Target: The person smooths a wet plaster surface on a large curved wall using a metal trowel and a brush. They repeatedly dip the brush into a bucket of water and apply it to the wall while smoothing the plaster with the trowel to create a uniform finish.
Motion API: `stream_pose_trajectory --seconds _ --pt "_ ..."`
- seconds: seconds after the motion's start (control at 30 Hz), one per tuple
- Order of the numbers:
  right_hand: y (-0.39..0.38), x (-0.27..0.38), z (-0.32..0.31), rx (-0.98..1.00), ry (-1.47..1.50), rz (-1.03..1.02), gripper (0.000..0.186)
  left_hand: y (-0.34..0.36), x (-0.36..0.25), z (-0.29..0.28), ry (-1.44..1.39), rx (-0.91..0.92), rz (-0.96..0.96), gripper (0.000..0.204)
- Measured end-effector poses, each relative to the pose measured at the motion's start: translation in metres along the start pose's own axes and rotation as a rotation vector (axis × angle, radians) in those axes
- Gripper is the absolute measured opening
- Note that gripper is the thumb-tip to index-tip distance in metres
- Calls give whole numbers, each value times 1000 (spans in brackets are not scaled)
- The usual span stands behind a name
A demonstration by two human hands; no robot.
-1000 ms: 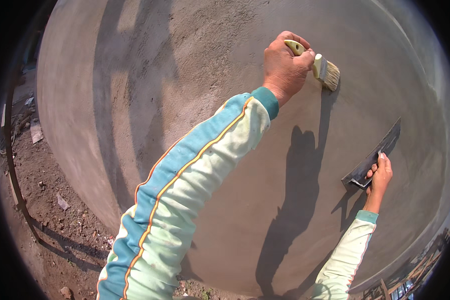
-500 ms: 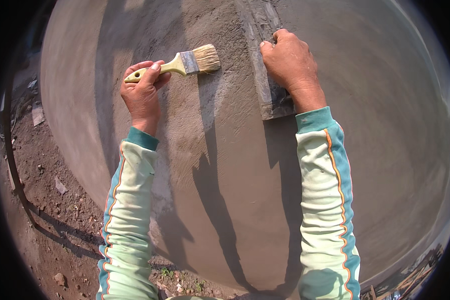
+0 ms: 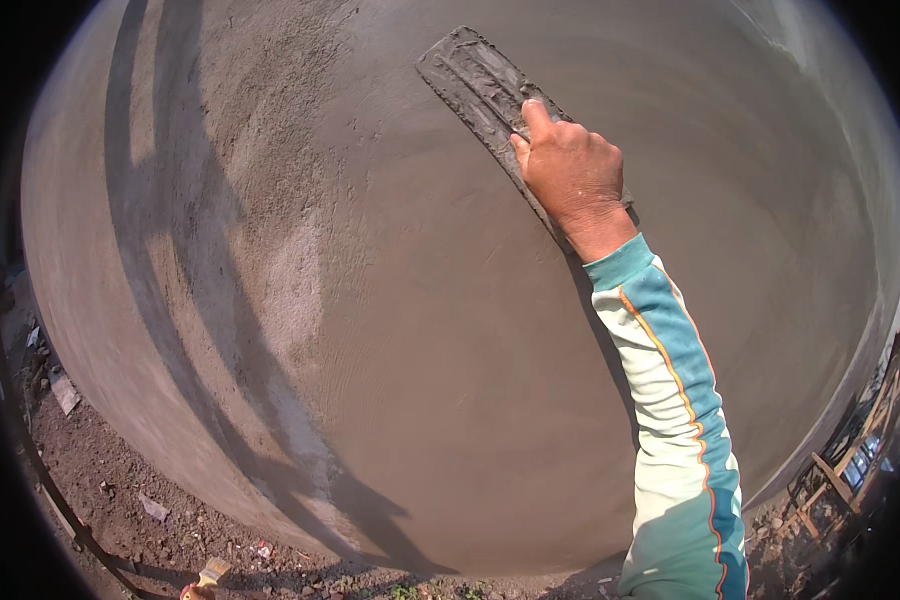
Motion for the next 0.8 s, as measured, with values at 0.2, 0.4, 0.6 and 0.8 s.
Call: stream_pose_trajectory --seconds 0.2,0.4,0.6,0.8 --pt "-117 -317 7 23 77 695 43 -1 21 6 112 27 -105 19" --pt "-257 -456 36 -271 760 1377 32 -49 2 96 85 180 -129 19" --pt "-41 -366 30 -197 863 850 33 -91 -13 142 63 283 -116 19" --pt "106 -142 -2 128 526 490 45 -121 -14 175 45 349 -103 19"
Point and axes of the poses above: each hand's wrist, its own y-axis towards the middle knuckle, its own z-axis out of the palm, x = y × z, the point moved 8 cm from there along y, towards the middle knuckle, and after that the axes turned 7 degrees about x, right-handed, at the moved point
